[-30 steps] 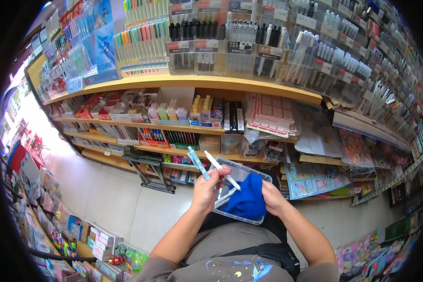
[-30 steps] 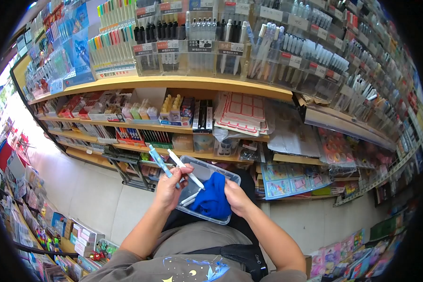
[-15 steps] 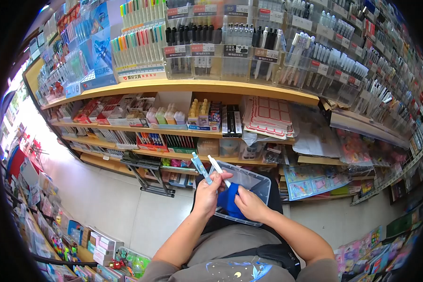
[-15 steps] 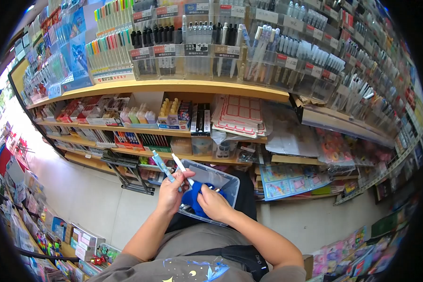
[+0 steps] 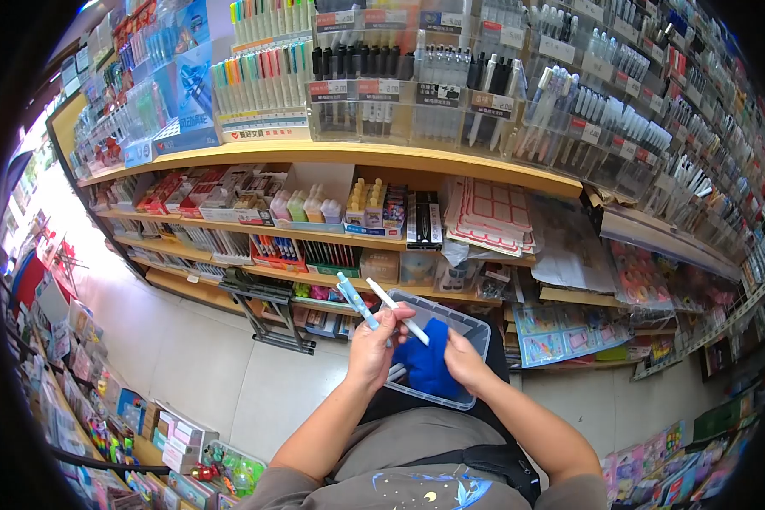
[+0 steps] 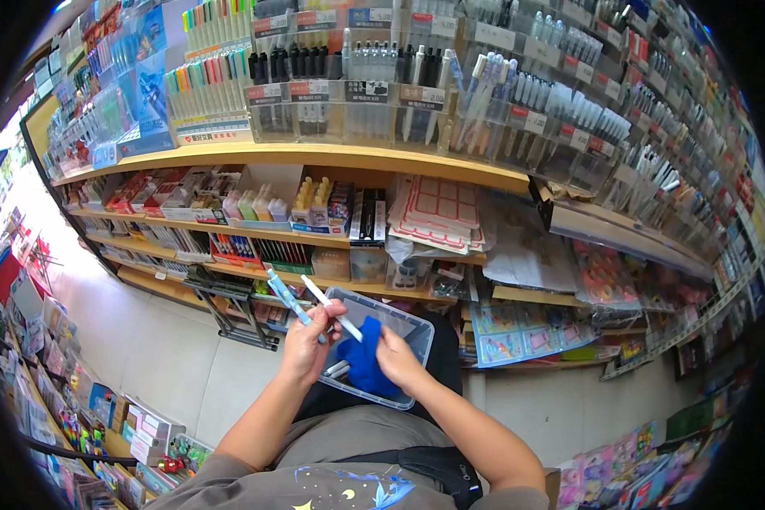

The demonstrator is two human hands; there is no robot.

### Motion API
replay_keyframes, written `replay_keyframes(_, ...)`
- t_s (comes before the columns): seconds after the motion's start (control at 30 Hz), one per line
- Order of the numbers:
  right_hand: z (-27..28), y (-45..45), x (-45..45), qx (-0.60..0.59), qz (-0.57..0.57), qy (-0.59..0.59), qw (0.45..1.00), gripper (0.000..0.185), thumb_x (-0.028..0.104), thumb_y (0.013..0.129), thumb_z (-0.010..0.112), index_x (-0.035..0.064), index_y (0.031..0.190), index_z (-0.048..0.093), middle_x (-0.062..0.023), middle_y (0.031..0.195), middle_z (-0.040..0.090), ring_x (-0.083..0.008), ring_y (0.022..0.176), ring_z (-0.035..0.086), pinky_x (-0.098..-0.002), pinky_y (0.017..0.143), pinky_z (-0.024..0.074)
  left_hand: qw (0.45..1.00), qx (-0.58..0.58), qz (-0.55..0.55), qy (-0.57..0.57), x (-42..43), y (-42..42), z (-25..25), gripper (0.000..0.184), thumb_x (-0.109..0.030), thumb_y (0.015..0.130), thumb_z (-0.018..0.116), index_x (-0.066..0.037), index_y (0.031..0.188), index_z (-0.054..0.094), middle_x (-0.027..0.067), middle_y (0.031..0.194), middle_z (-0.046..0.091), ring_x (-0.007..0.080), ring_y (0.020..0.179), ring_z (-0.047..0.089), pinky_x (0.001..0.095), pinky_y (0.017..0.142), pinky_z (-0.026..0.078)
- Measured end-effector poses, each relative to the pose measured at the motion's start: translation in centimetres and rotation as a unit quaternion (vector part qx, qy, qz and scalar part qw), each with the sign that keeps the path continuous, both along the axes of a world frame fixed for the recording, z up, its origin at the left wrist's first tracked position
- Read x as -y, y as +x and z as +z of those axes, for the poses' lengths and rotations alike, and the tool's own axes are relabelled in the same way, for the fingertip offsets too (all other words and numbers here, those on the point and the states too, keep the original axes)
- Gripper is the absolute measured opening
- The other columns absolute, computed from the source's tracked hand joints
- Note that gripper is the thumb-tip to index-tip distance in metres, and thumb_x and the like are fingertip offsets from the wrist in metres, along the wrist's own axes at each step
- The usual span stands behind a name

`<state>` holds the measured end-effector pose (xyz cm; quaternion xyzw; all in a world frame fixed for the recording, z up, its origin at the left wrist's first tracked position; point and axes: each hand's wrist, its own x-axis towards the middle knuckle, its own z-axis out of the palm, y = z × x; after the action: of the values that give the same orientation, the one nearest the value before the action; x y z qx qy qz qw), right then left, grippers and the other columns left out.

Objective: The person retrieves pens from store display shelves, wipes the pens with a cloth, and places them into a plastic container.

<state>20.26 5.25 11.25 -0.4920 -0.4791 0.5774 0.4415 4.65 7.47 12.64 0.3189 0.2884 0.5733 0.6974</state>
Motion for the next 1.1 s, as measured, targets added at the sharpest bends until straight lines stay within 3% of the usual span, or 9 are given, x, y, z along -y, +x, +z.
replay_keyframes(0.07, -1.5, -0.7, -0.5, 0.068, 0.072, 0.05, 0.994, 0.02, 0.011, 0.09, 0.038, 0.0004, 0.102, 0.051, -0.0015, 0.086, 0.056, -0.0075, 0.079, 0.05, -0.0255, 0.07, 0.042, 1.0, -0.01, -0.002, 0.001, 0.3, 0.3, 0.2, 0.032, -0.026, 0.089, 0.049, 0.003, 0.094, 0.063, 0.002, 0.101, 0.054, 0.0077, 0.072, 0.045, 0.0209, 0.064, 0.037)
replay_keyframes(0.1, -2.0, -1.0, -0.4, 0.046, 0.073, 0.1, 0.991, 0.019, 0.011, 0.089, 0.039, 0.0007, 0.098, 0.052, -0.0068, 0.078, 0.058, -0.0131, 0.072, 0.053, -0.0282, 0.064, 0.0423, 1.0, -0.015, 0.004, 0.0, 0.2, 0.2, 0.3, 0.031, -0.026, 0.09, 0.049, 0.003, 0.093, 0.063, 0.0017, 0.1, 0.054, 0.0074, 0.071, 0.045, 0.0211, 0.064, 0.037)
replay_keyframes(0.3, -0.4, 2.1, 1.2, 0.408, 0.204, 0.129, 0.88, 0.019, 0.012, 0.084, 0.045, -0.0014, 0.095, 0.051, -0.0191, 0.085, 0.056, -0.0367, 0.082, 0.054, -0.0393, 0.073, 0.0428, 0.999, -0.004, 0.02, 0.028, -0.3, -0.4, 0.6, 0.03, -0.025, 0.09, 0.048, 0.001, 0.09, 0.063, -0.0017, 0.089, 0.053, 0.0065, 0.068, 0.042, 0.0195, 0.061, 0.034)
replay_keyframes(0.4, 2.0, 2.3, 1.2, 0.437, 0.099, 0.248, 0.859, 0.02, 0.011, 0.082, 0.049, -0.0018, 0.096, 0.052, -0.0188, 0.091, 0.056, -0.038, 0.086, 0.054, -0.0429, 0.076, 0.0426, 0.995, -0.068, -0.03, 0.06, 0.2, 0.0, 0.1, 0.029, -0.025, 0.091, 0.046, -0.001, 0.088, 0.062, -0.0028, 0.084, 0.052, 0.0058, 0.066, 0.039, 0.0188, 0.061, 0.033)
replay_keyframes(0.53, 6.4, 2.1, -1.7, 0.326, 0.028, 0.23, 0.917, 0.03, 0.013, 0.081, 0.056, -0.0012, 0.106, 0.051, -0.0147, 0.093, 0.056, -0.0209, 0.073, 0.058, -0.0309, 0.066, 0.0465, 0.984, -0.129, -0.102, 0.073, 0.7, 0.4, -0.4, 0.027, -0.026, 0.091, 0.046, -0.005, 0.085, 0.062, -0.0053, 0.076, 0.052, 0.0043, 0.065, 0.038, 0.0185, 0.061, 0.031)
replay_keyframes(0.67, 7.7, 0.2, -2.8, 0.185, 0.15, 0.098, 0.966, 0.026, 0.011, 0.084, 0.056, -0.0009, 0.105, 0.049, -0.0042, 0.074, 0.057, -0.0088, 0.057, 0.052, -0.0239, 0.053, 0.0444, 0.962, -0.206, -0.149, 0.101, 1.4, 0.8, -0.5, 0.026, -0.025, 0.091, 0.046, -0.006, 0.088, 0.063, -0.0044, 0.075, 0.054, 0.0039, 0.065, 0.041, 0.0182, 0.06, 0.032)
replay_keyframes(0.8, 6.3, 0.9, -4.9, 0.268, 0.093, 0.261, 0.923, 0.017, 0.011, 0.086, 0.051, 0.0015, 0.1, 0.045, -0.0059, 0.073, 0.057, -0.0095, 0.057, 0.054, -0.0239, 0.051, 0.0456, 0.97, -0.185, -0.126, 0.096, 0.9, 0.6, -1.0, 0.027, -0.024, 0.092, 0.045, -0.005, 0.09, 0.064, -0.002, 0.079, 0.057, 0.005, 0.068, 0.046, 0.0198, 0.062, 0.037)
replay_keyframes(0.9, 12.5, 1.6, -5.9, 0.17, 0.03, 0.166, 0.971, 0.009, 0.011, 0.092, 0.036, 0.0055, 0.096, 0.03, -0.0142, 0.077, 0.06, -0.0156, 0.049, 0.058, -0.021, 0.041, 0.0462, 0.978, -0.165, -0.11, 0.057, 1.0, 0.1, -0.2, 0.028, -0.023, 0.092, 0.044, -0.004, 0.093, 0.064, 0.0009, 0.089, 0.062, 0.0063, 0.073, 0.05, 0.0217, 0.065, 0.042)
replay_keyframes(1.1, 27.5, 2.4, -9.7, 0.176, -0.077, 0.384, 0.903, 0.021, 0.028, 0.095, 0.032, 0.0069, 0.096, 0.032, -0.0125, 0.073, 0.06, -0.0132, 0.049, 0.055, -0.0203, 0.04, 0.0432, 0.978, -0.14, -0.144, 0.051, 0.9, 0.3, -0.3, 0.028, -0.022, 0.093, 0.043, -0.003, 0.096, 0.064, 0.0006, 0.091, 0.062, 0.006, 0.074, 0.049, 0.0199, 0.065, 0.041)
